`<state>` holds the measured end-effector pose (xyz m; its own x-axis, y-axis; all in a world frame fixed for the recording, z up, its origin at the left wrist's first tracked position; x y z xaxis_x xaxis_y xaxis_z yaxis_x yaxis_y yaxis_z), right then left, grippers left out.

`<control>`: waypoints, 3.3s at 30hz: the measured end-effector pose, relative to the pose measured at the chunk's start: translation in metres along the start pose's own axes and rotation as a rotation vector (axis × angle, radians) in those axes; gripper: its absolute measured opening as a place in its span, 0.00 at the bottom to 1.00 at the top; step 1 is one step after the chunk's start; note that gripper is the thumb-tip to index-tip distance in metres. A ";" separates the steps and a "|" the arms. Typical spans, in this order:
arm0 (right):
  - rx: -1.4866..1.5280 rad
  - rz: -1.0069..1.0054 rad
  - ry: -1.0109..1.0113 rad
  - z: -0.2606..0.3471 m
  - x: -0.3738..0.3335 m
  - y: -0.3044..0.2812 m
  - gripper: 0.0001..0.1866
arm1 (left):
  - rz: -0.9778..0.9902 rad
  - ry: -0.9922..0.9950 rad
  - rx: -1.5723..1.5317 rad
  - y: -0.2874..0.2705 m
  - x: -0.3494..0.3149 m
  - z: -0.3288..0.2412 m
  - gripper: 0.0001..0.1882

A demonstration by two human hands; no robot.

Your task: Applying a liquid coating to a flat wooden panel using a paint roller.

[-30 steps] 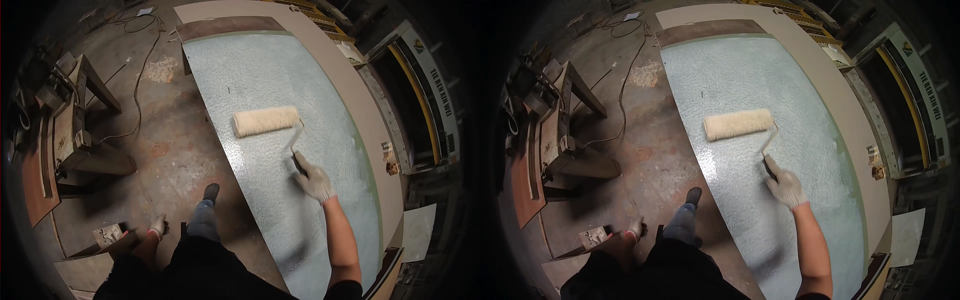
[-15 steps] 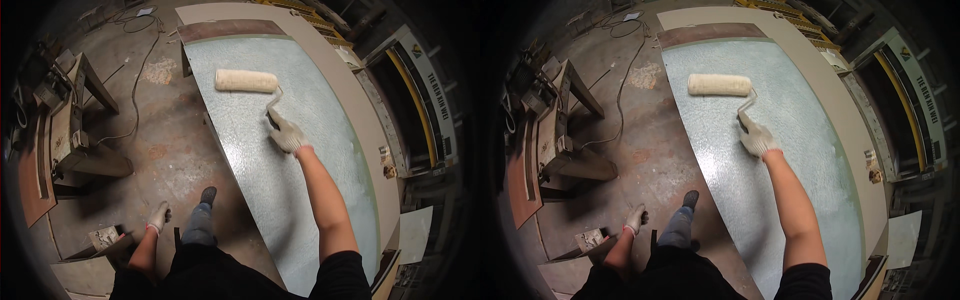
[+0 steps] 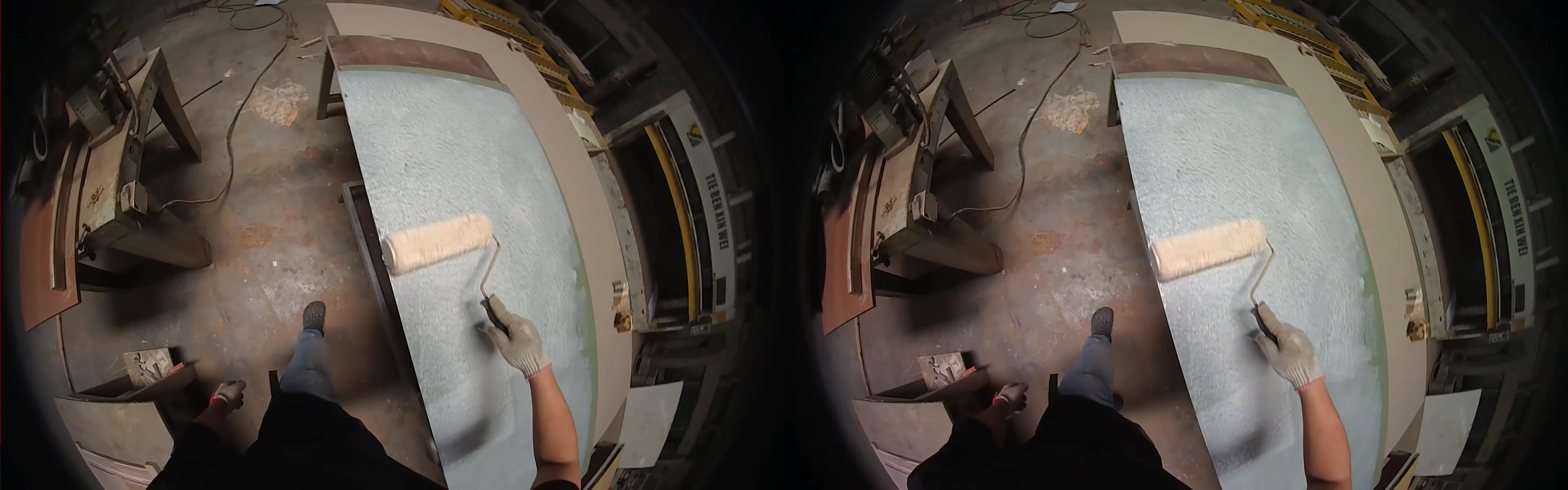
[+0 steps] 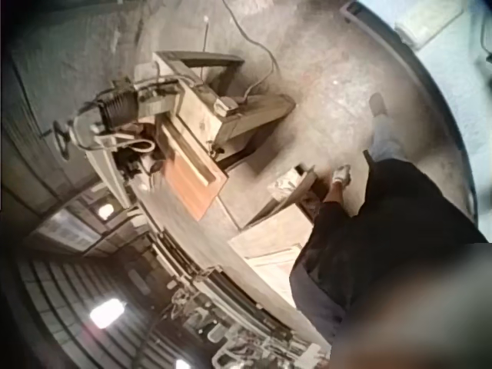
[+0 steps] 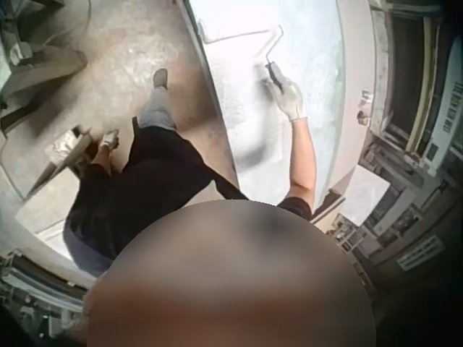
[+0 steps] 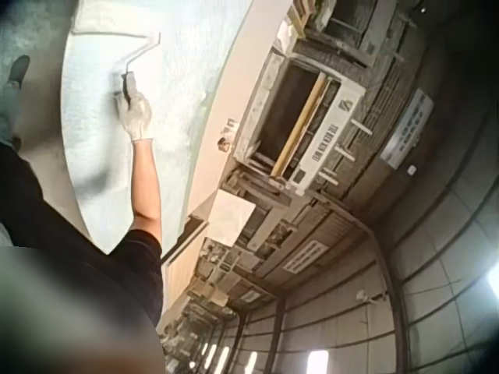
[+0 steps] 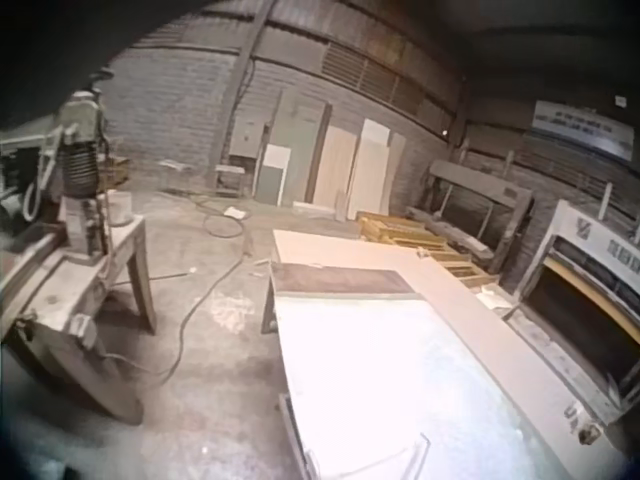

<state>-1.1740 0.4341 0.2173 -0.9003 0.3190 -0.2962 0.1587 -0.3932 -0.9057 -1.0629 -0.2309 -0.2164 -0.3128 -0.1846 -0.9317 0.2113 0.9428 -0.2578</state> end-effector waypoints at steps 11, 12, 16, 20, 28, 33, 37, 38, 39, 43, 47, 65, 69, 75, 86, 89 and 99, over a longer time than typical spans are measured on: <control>-0.014 -0.171 -0.313 0.225 0.364 -0.037 0.35 | -0.181 0.041 -0.450 -0.041 -0.011 -0.021 0.13; -0.004 -0.176 -0.315 0.235 0.375 -0.040 0.35 | -0.189 0.049 -0.448 -0.044 -0.012 -0.026 0.13; 0.031 -0.056 -0.125 0.223 0.350 -0.031 0.35 | -0.220 0.223 -0.500 -0.041 -0.030 -0.076 0.17; -0.060 -0.181 -0.275 0.142 0.263 -0.026 0.36 | -0.143 0.292 -0.435 -0.032 -0.023 -0.091 0.24; 0.000 -0.026 -0.067 -0.037 -0.129 -0.008 0.35 | 0.081 0.374 -0.269 0.034 -0.046 -0.109 0.27; 0.267 0.072 0.404 -0.091 -0.350 0.031 0.35 | 0.213 0.441 -0.006 0.091 -0.068 -0.117 0.28; 0.369 -0.087 0.664 -0.119 -0.485 0.059 0.36 | 0.304 0.510 0.172 0.151 -0.091 -0.126 0.28; 0.396 -0.190 0.708 -0.126 -0.500 0.057 0.37 | 0.312 0.514 0.185 0.164 -0.093 -0.129 0.28; 0.399 -0.194 0.715 -0.130 -0.502 0.060 0.37 | 0.359 0.475 0.162 0.180 -0.095 -0.130 0.29; 0.433 -0.346 0.867 -0.163 -0.471 0.065 0.36 | 0.563 0.410 -0.053 0.254 -0.148 -0.146 0.30; 0.135 -0.523 0.661 -0.237 -0.388 0.061 0.36 | 0.785 0.329 -0.285 0.333 -0.259 -0.177 0.30; 0.180 -0.474 0.627 -0.377 -0.134 -0.060 0.37 | 0.850 0.245 -0.648 0.392 -0.311 -0.220 0.37; 0.195 -0.345 0.624 -0.308 -0.273 0.002 0.36 | 0.896 0.327 -0.671 0.390 -0.325 -0.233 0.35; 0.215 -0.229 0.794 -0.208 -0.541 0.103 0.32 | 0.815 0.481 -0.656 0.390 -0.308 -0.236 0.32; 0.249 -0.435 0.796 -0.261 -0.451 0.083 0.33 | 0.588 0.519 -0.698 0.383 -0.302 -0.236 0.34; 0.278 -0.427 0.783 -0.332 -0.332 0.026 0.34 | 0.567 0.484 -0.736 0.381 -0.294 -0.231 0.35; 0.109 -0.505 0.599 -0.431 -0.173 -0.094 0.35 | 0.581 0.532 -0.783 0.396 -0.322 -0.212 0.36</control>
<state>-0.8590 0.7877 0.2233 -0.4762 0.8793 0.0022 -0.2798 -0.1492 -0.9484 -1.0750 0.2612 0.0358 -0.7534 0.3083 -0.5809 -0.1292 0.7967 0.5904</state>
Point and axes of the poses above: each hand's wrist, its own x-axis towards the middle knuckle, its own y-axis out of the palm, z = x × y, the point moved 10 cm from there along x, towards the middle knuckle, and after that the axes turned 8 degrees about -z, right-handed, at the moved point
